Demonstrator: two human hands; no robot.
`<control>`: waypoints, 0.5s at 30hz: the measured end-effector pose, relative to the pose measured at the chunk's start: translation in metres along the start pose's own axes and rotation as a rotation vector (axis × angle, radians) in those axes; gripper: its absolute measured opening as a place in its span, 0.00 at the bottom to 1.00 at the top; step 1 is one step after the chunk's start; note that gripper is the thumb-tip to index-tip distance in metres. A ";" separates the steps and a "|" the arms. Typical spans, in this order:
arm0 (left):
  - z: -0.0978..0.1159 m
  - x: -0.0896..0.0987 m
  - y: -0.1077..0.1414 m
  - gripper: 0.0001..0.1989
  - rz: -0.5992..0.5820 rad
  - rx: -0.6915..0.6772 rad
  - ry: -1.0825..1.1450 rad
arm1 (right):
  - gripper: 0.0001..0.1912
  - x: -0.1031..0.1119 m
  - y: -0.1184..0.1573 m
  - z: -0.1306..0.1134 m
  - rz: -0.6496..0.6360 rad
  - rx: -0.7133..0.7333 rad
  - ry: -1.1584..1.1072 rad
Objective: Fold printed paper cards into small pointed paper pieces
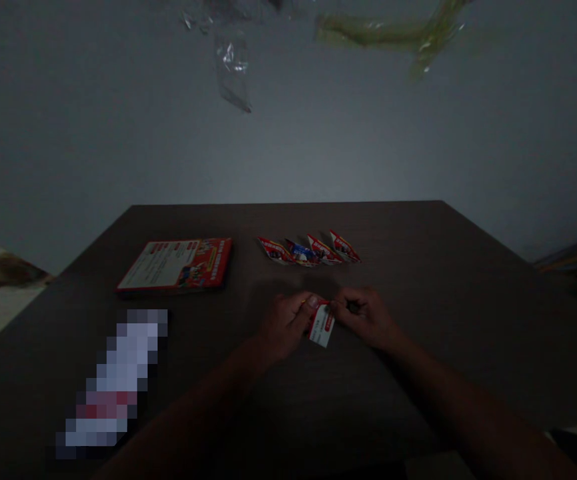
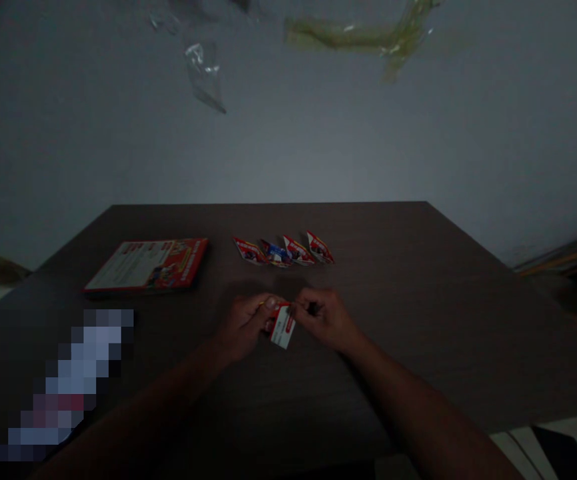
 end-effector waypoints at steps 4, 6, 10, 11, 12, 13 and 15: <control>-0.006 -0.002 0.000 0.22 -0.005 0.049 0.130 | 0.14 0.000 0.001 0.001 -0.003 -0.010 -0.032; -0.010 -0.002 0.000 0.22 -0.002 0.075 0.201 | 0.14 -0.001 0.001 0.002 -0.015 -0.017 -0.051; -0.018 -0.002 0.000 0.24 -0.005 0.130 0.327 | 0.15 -0.002 0.002 0.004 -0.030 -0.027 -0.072; -0.019 -0.001 -0.001 0.24 -0.005 0.136 0.353 | 0.16 -0.002 0.002 0.005 -0.033 -0.031 -0.083; -0.020 0.000 -0.001 0.24 -0.002 0.141 0.381 | 0.16 -0.003 0.002 0.005 -0.035 -0.036 -0.097; -0.020 0.001 -0.002 0.23 0.000 0.148 0.406 | 0.16 -0.003 0.002 0.006 -0.038 -0.044 -0.112; -0.022 0.000 -0.003 0.21 -0.019 0.189 0.438 | 0.17 -0.002 0.003 0.007 -0.041 -0.055 -0.142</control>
Point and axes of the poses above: each hand's wrist, its own y-axis away from the middle knuckle, its own x-axis out of the back of the hand, z = x × y, the point moved 8 cm from there along -y, towards the middle knuckle, and after that the axes turned 6 degrees about x, right-handed, at the moved point
